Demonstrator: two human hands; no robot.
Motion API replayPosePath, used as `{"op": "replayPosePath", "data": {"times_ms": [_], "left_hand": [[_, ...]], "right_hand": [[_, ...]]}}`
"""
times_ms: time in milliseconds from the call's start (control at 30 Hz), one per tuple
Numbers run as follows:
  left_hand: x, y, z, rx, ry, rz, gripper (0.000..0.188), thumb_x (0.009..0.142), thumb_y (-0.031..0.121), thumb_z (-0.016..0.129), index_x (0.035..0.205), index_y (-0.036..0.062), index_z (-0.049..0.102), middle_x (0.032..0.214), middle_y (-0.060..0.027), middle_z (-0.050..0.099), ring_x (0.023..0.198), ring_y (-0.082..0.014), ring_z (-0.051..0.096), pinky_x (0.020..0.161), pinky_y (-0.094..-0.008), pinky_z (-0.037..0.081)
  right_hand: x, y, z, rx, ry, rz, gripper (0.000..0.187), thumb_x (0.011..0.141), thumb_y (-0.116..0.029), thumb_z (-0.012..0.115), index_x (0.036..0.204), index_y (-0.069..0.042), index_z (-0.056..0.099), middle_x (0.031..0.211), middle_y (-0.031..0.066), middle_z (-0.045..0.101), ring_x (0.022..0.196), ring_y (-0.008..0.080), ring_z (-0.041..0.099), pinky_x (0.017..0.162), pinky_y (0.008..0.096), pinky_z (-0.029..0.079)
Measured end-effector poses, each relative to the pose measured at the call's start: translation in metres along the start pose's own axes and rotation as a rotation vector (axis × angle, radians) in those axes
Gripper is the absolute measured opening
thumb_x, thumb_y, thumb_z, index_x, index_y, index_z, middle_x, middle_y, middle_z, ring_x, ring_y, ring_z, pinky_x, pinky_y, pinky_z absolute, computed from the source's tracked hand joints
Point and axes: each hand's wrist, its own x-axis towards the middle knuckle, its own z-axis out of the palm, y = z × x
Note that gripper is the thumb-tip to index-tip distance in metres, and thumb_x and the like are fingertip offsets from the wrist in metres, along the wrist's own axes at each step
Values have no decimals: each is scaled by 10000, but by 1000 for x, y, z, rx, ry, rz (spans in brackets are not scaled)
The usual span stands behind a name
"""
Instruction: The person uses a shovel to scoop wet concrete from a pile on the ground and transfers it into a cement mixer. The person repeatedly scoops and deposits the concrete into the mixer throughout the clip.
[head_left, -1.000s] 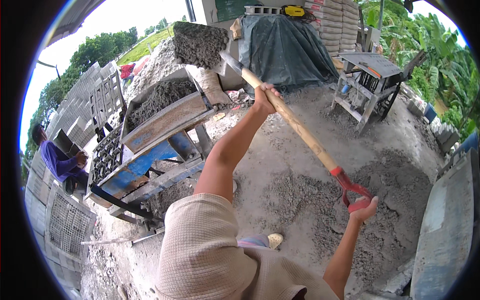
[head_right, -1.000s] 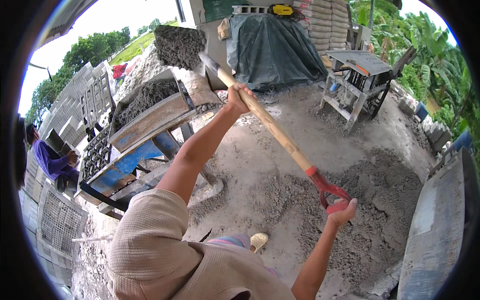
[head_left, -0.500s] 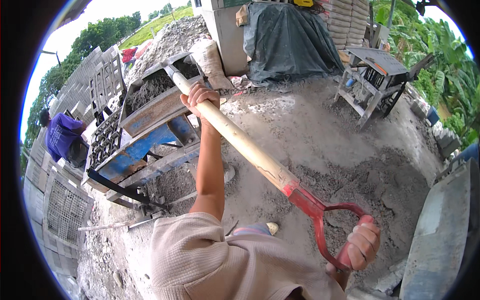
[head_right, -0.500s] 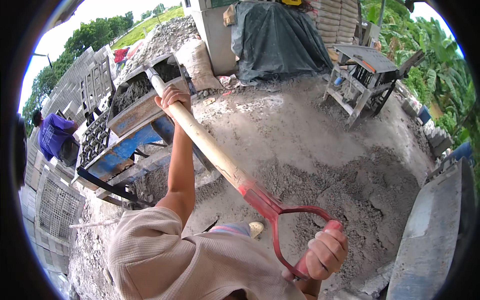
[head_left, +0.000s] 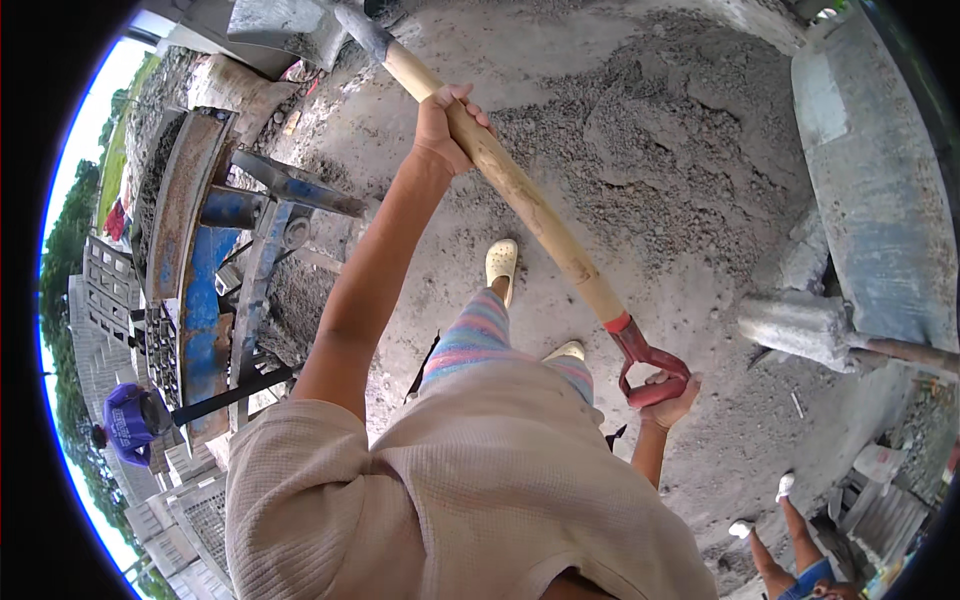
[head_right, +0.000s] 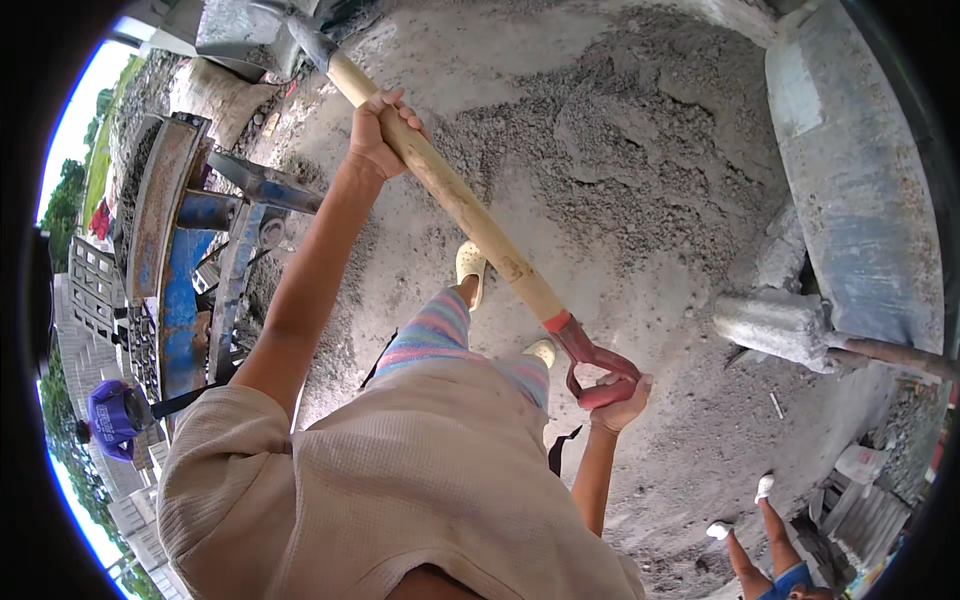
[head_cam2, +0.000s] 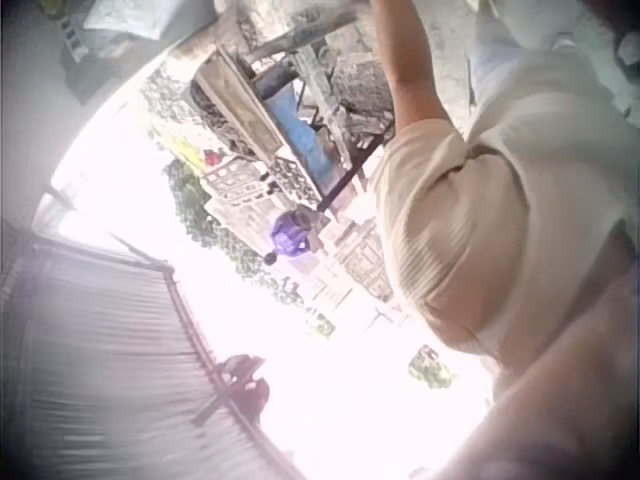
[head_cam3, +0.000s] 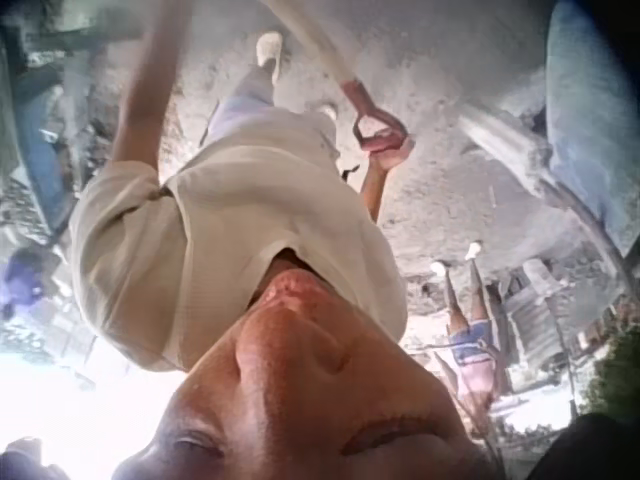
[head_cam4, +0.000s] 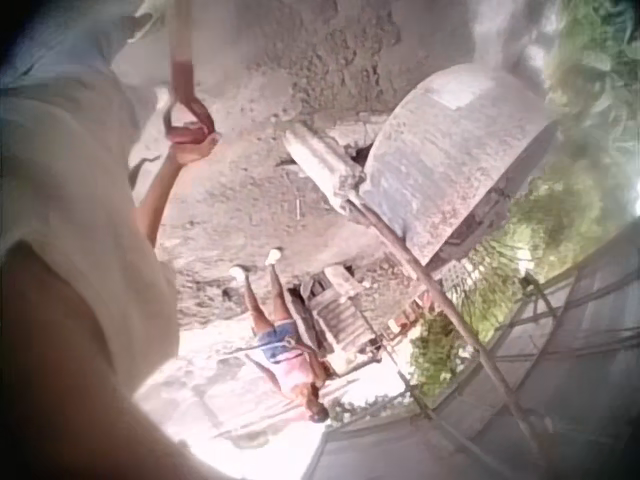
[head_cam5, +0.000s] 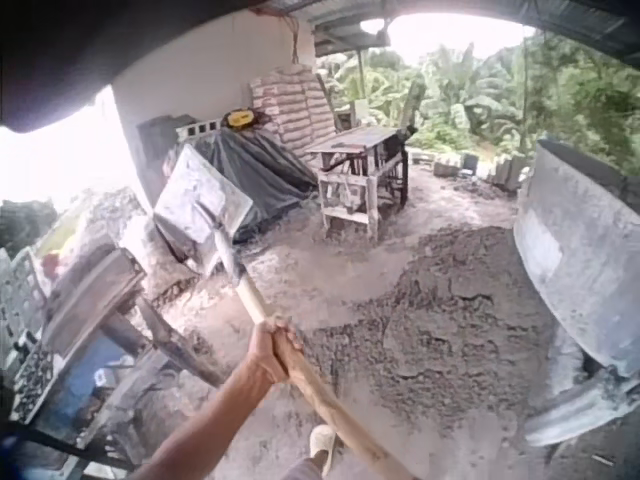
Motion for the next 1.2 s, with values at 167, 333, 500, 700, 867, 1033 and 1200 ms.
{"op": "replayPosePath", "data": {"times_ms": [167, 333, 500, 700, 867, 1033, 1200], "left_hand": [[28, -172, -47, 174, 285, -363, 131, 645, 154, 527, 592, 114, 413, 516, -8, 399, 484, -165, 432, 504, -322, 395], [-12, -316, -148, 229, 398, -824, 183, 648, 189, 512, 526, 129, 389, 506, -6, 416, 462, -162, 417, 490, -318, 374], [-89, -381, -236, 134, 437, -1223, 169, 616, 153, 554, 598, 117, 389, 514, -20, 392, 454, -169, 423, 463, -314, 374], [-117, -401, -326, 266, 558, -1391, 212, 607, 166, 557, 625, 126, 349, 523, -20, 379, 477, -156, 420, 465, -304, 375], [-93, -399, -371, 402, 625, -1328, 188, 622, 167, 554, 617, 114, 374, 515, -28, 392, 461, -166, 421, 465, -313, 371], [-12, -382, -413, 516, 546, -1251, 159, 632, 176, 547, 604, 106, 407, 459, -44, 366, 422, -191, 416, 430, -334, 363], [144, -308, -416, 899, 378, -855, 191, 597, 169, 517, 475, 103, 386, 440, -59, 391, 406, -193, 404, 429, -329, 350]], "right_hand": [[-88, 7, -102, -112, 439, -7, 420, 743, -415, 491, 539, -50, 447, 453, 41, 430, 396, 139, 425, 371, 238, 340], [-215, -17, -125, -391, 928, 7, 362, 744, -369, 513, 580, -54, 439, 483, 21, 401, 398, 107, 387, 363, 218, 304], [-325, -25, -83, -616, 1218, 102, 395, 750, -464, 462, 575, -119, 383, 453, -37, 303, 355, 71, 303, 329, 212, 253], [-387, 24, -69, -902, 1275, 156, 362, 806, -365, 407, 683, -38, 501, 455, -2, 385, 357, 111, 372, 337, 227, 323], [-346, 68, -55, -396, 1372, 498, 400, 759, -462, 432, 569, -110, 438, 395, 27, 349, 262, 184, 329, 275, 313, 328], [-335, 150, -58, -83, 1258, 684, 446, 733, -515, 438, 509, -142, 339, 377, -3, 294, 281, 129, 306, 268, 267, 284], [-242, 251, 37, 42, 1236, 633, 428, 750, -477, 435, 619, -72, 395, 444, 22, 358, 321, 146, 367, 301, 262, 330]]}}
